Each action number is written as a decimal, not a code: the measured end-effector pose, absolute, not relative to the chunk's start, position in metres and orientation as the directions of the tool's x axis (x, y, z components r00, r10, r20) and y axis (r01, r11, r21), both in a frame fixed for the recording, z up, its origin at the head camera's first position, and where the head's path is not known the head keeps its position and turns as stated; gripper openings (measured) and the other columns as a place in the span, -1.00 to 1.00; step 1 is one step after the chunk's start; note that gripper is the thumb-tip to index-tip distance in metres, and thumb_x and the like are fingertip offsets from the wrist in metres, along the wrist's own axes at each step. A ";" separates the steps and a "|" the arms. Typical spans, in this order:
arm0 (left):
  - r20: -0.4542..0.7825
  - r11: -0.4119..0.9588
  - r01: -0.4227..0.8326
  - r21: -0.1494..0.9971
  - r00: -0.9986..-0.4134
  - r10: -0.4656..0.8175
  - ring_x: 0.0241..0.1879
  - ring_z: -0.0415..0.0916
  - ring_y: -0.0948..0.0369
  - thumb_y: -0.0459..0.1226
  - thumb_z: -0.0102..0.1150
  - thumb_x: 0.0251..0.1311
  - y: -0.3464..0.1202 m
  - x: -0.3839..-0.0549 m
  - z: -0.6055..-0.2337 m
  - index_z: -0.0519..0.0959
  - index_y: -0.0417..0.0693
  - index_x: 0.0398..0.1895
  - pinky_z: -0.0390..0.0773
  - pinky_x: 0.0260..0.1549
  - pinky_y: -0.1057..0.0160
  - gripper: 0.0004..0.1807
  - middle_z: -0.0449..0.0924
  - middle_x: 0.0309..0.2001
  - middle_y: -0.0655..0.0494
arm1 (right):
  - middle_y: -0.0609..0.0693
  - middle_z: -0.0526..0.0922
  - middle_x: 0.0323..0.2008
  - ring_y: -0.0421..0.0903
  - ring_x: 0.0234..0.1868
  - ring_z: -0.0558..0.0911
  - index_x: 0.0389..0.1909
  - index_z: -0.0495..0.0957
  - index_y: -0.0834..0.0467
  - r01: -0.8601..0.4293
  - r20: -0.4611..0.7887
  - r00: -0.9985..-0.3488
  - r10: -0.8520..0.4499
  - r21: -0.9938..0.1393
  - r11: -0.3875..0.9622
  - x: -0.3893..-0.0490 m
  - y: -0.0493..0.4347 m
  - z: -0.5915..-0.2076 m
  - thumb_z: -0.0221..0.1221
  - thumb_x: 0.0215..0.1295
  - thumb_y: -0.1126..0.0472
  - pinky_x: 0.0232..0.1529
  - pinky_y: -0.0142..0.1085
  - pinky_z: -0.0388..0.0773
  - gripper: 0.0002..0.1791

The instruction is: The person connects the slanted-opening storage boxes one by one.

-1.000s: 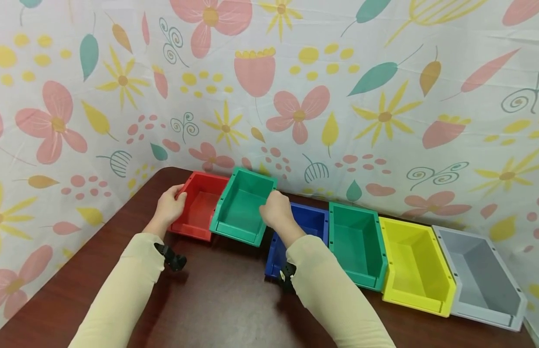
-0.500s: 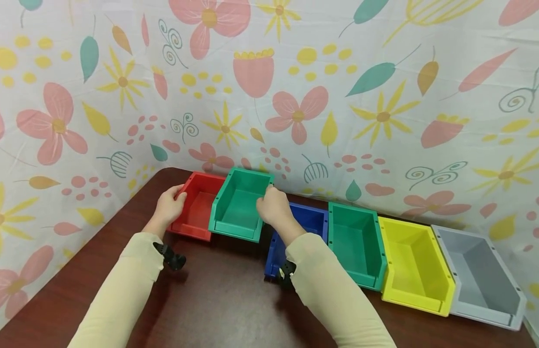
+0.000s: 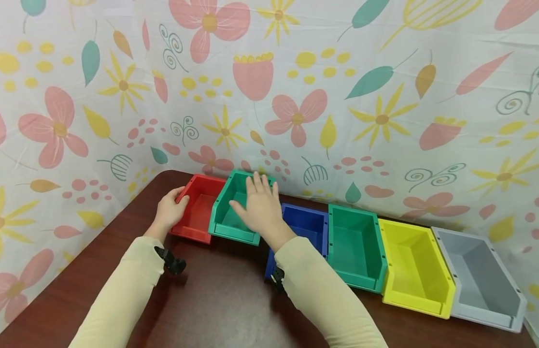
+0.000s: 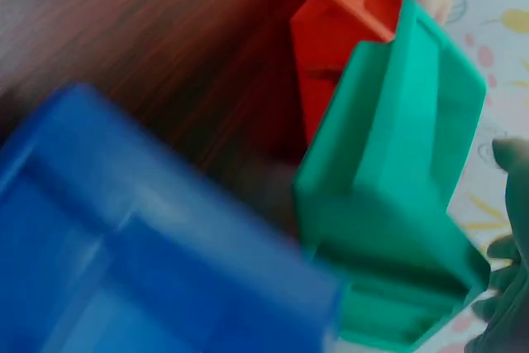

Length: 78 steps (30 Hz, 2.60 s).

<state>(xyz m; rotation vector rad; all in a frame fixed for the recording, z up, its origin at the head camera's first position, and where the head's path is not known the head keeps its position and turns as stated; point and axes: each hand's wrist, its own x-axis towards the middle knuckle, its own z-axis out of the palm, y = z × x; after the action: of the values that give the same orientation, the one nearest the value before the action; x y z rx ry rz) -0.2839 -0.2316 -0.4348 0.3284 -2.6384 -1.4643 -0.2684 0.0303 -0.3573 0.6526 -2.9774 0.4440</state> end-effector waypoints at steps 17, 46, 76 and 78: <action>0.098 0.533 -0.079 0.842 -0.950 -0.296 -0.33 0.41 0.03 -0.17 -0.09 0.38 -0.221 -0.280 -0.442 0.33 -0.06 0.33 0.40 -0.39 0.23 -0.53 0.55 0.00 -0.15 | -0.04 -0.05 0.51 -0.06 0.52 -0.09 0.49 -0.03 0.06 -0.520 -0.032 -0.834 -0.551 -0.290 0.804 -0.276 0.002 -0.360 -0.10 0.31 -0.32 0.36 -0.06 0.20 -0.14; 0.119 0.542 -0.072 0.838 -0.944 -0.309 -0.18 0.46 -0.01 -0.18 -0.08 0.38 -0.230 -0.281 -0.444 0.35 -0.08 0.31 0.50 -0.15 0.07 -0.54 0.53 0.10 -0.16 | -0.01 -0.05 0.51 -0.09 0.52 -0.07 0.49 -0.05 0.08 -0.535 -0.024 -0.824 -0.566 -0.296 0.792 -0.278 -0.005 -0.367 -0.14 0.31 -0.34 0.36 -0.11 0.20 -0.13; 0.120 0.553 -0.079 0.829 -0.942 -0.314 -0.32 0.46 0.02 -0.18 -0.07 0.38 -0.229 -0.280 -0.444 0.36 -0.07 0.30 0.47 -0.34 0.22 -0.55 0.57 -0.02 -0.18 | -0.04 -0.10 0.52 -0.07 0.52 -0.08 0.49 -0.09 0.06 -0.531 -0.029 -0.821 -0.570 -0.326 0.782 -0.275 -0.004 -0.386 -0.12 0.31 -0.33 0.32 -0.08 0.27 -0.11; 0.124 0.552 -0.078 0.830 -0.940 -0.318 -0.39 0.42 0.04 -0.19 -0.06 0.37 -0.228 -0.281 -0.443 0.37 -0.08 0.30 0.43 -0.40 0.26 -0.55 0.58 -0.10 -0.19 | -0.03 -0.10 0.52 -0.06 0.52 -0.08 0.49 -0.10 0.07 -0.536 -0.027 -0.818 -0.575 -0.326 0.779 -0.277 -0.004 -0.387 -0.12 0.31 -0.33 0.33 -0.08 0.25 -0.12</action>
<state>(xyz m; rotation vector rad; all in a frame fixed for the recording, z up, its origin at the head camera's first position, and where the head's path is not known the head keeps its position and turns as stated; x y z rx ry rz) -0.2807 -0.2285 -0.4435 0.3303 -2.5298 -1.3341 -0.2766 -0.0037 -0.3870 0.9660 -3.0798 0.5024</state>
